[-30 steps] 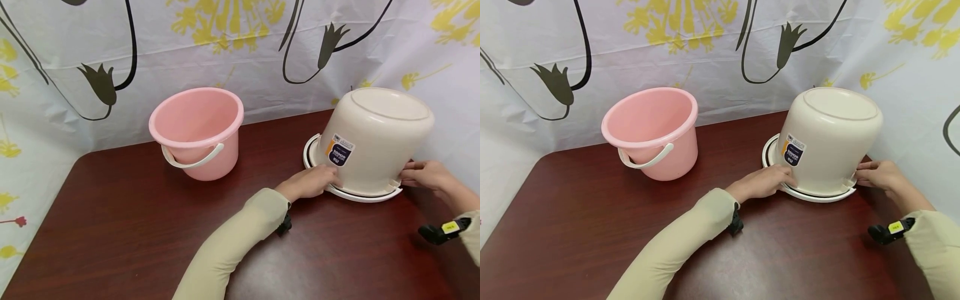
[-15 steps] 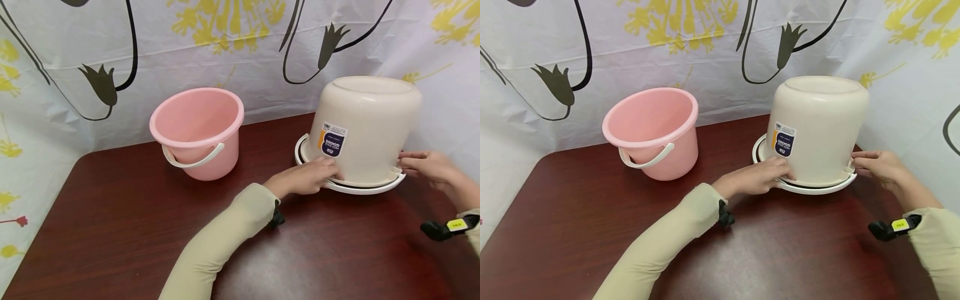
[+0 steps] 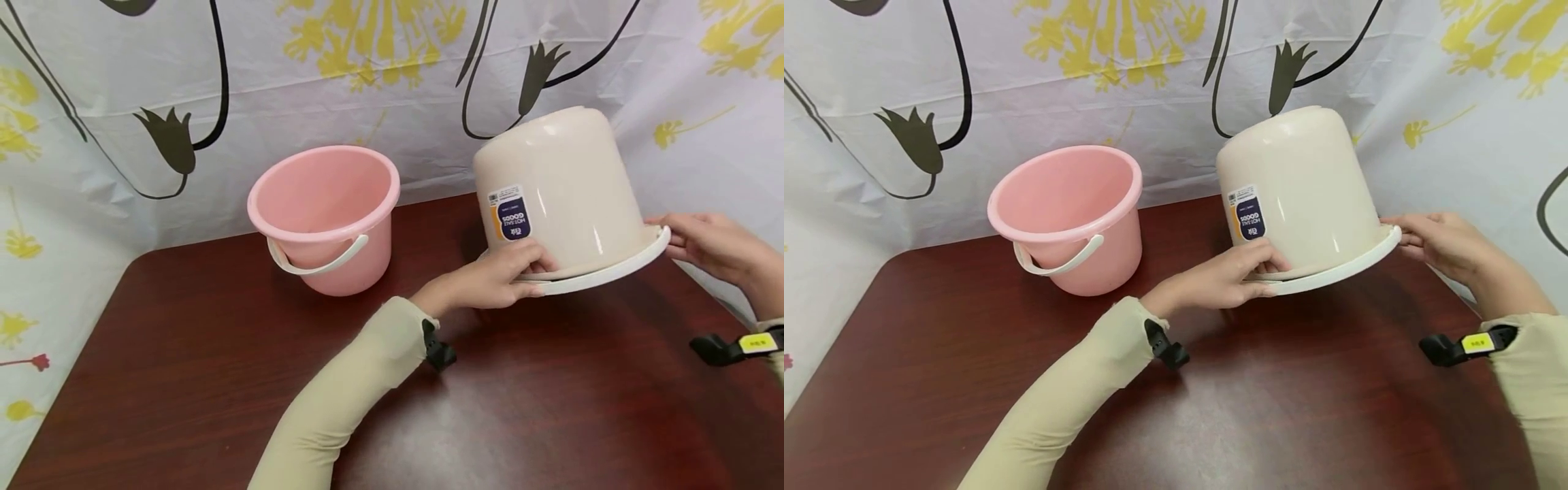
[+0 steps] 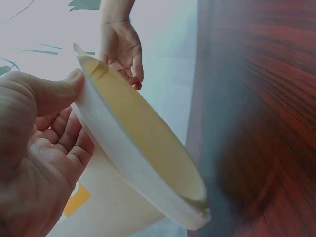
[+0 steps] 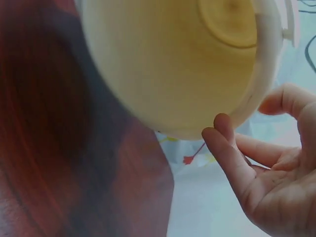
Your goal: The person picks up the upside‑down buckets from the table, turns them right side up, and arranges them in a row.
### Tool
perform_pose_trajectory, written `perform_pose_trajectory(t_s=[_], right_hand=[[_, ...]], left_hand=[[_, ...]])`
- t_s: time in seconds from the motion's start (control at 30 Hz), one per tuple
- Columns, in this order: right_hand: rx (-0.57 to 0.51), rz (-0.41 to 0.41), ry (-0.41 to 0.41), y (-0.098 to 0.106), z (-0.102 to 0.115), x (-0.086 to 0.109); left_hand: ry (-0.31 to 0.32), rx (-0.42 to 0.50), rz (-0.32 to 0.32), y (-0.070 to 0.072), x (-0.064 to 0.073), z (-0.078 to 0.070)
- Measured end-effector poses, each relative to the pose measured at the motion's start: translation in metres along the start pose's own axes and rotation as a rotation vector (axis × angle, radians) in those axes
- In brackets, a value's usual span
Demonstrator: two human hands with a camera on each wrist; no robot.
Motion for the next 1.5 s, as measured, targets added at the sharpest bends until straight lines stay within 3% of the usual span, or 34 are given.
perform_pose_trajectory(t_s=[0.07, 0.23, 0.3, 0.47, 0.77, 0.97, 1.23, 1.5], right_hand=[[-0.009, -0.003, 0.009, -0.001, 0.005, -0.003], [0.117, 0.026, 0.044, -0.006, 0.018, -0.013], [0.093, 0.039, 0.054, -0.009, 0.024, -0.02], [-0.082, 0.055, 0.08, -0.017, 0.038, -0.033], [-0.176, -0.03, 0.089, -0.033, 0.052, -0.055], [-0.183, -0.048, 0.084, -0.042, 0.048, -0.053], [-0.209, 0.056, 0.131, -0.059, 0.041, -0.045], [-0.23, 0.004, 0.135, -0.065, 0.055, -0.057]], left_hand=[[0.021, 0.063, -0.023, 0.003, 0.002, -0.001], [0.078, 0.25, -0.082, 0.012, 0.007, 0.001], [0.084, 0.327, -0.119, 0.015, 0.009, 0.004], [0.09, 0.522, -0.208, 0.024, 0.013, 0.01], [0.045, 1.069, -0.362, 0.039, 0.02, 0.015], [0.004, 1.378, -0.469, 0.046, 0.021, 0.02], [-0.036, 1.557, -0.594, 0.052, 0.017, 0.029], [0.039, 1.624, -0.618, 0.057, 0.017, 0.035]])
Point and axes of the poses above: each hand's wrist, its own x-axis away from the middle knuckle, its own y-axis out of the back of the hand, z = x × y, the point moved 1 cm from there along -x, towards the middle knuckle, and after that the axes turned 12 degrees about y, right-handed, at the moved point
